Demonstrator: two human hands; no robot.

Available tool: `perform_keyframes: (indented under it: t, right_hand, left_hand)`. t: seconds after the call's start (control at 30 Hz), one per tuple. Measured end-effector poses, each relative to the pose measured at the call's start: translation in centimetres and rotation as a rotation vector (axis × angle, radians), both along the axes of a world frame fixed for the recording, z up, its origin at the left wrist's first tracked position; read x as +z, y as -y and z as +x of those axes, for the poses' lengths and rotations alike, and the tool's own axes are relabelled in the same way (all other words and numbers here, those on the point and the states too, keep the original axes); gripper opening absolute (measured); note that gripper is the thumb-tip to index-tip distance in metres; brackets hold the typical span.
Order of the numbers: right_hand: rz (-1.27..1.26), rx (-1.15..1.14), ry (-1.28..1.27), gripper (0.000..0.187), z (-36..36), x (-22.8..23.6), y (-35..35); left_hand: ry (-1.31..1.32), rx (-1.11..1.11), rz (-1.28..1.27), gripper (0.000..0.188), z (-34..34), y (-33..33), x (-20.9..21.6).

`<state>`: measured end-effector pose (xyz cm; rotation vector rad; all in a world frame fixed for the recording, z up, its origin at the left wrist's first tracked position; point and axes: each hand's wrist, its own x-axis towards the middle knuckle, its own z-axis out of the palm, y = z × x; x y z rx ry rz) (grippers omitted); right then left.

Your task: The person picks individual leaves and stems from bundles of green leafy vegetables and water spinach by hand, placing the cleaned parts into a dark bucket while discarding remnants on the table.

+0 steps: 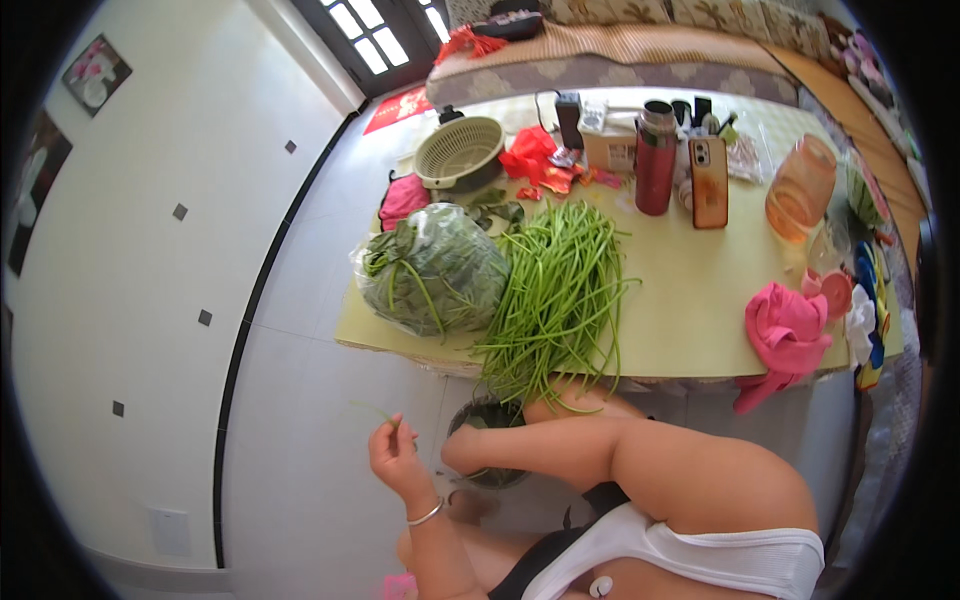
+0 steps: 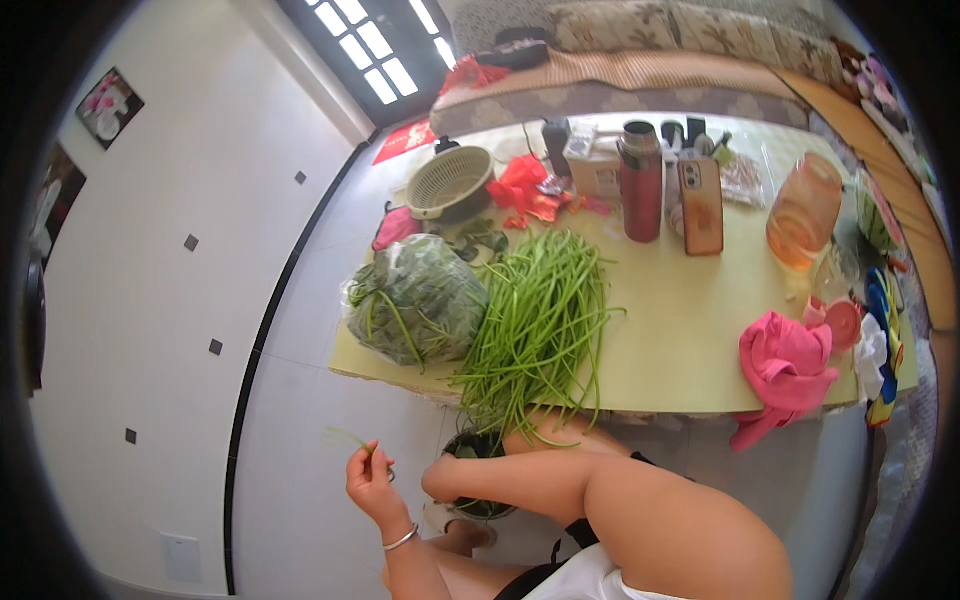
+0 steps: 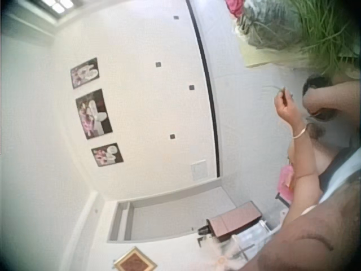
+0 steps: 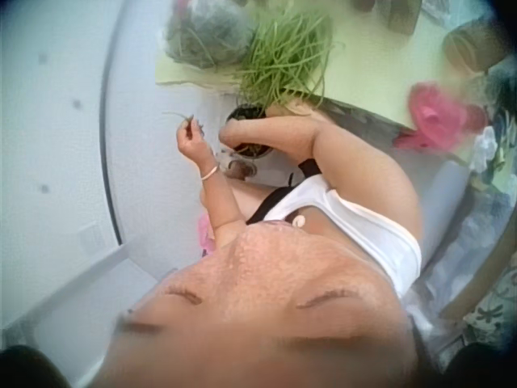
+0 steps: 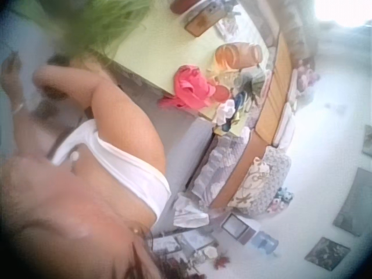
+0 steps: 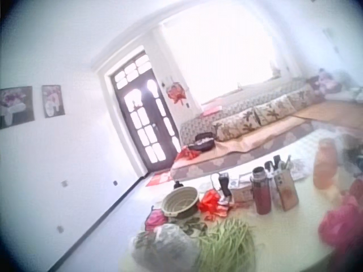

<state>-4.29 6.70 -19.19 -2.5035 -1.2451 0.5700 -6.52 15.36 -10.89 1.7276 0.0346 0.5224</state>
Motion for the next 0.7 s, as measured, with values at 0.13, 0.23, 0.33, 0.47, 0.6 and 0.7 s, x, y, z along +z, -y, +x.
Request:
perform_keyframes:
  t: [0.13, 0.23, 0.33, 0.47, 0.6, 0.7]
  right_hand:
    - [-0.007, 0.030, -0.162, 0.024, 1.2, 1.4, 0.0]
    - [0.323, -0.058, -0.151, 0.024, 2.7, 0.1, -0.3]
    - [0.501, -0.087, -0.185, 0.023, 3.7, -1.5, -0.6]
    - [0.625, -0.074, -0.222, 0.023, 4.1, -2.4, -1.0]
    - [0.570, -0.052, -0.224, 0.022, 4.1, -2.3, -0.6]
    - [0.208, -0.029, -0.260, 0.022, 2.8, 1.3, 0.2]
  left_hand:
    - [0.091, -0.246, 0.271, 0.013, 1.6, 6.6, 3.7]
    - [0.115, -0.430, 0.535, 0.014, 2.9, 12.6, 8.1]
    - [0.184, -0.508, 0.700, 0.022, 6.0, 17.6, 8.2]
    - [0.288, -0.481, 0.830, 0.030, 8.7, 20.7, 8.0]
    - [0.348, -0.305, 0.871, 0.029, 11.8, 18.3, 8.9]
    - [0.268, -0.089, 0.983, 0.039, 16.0, 12.3, 9.4]
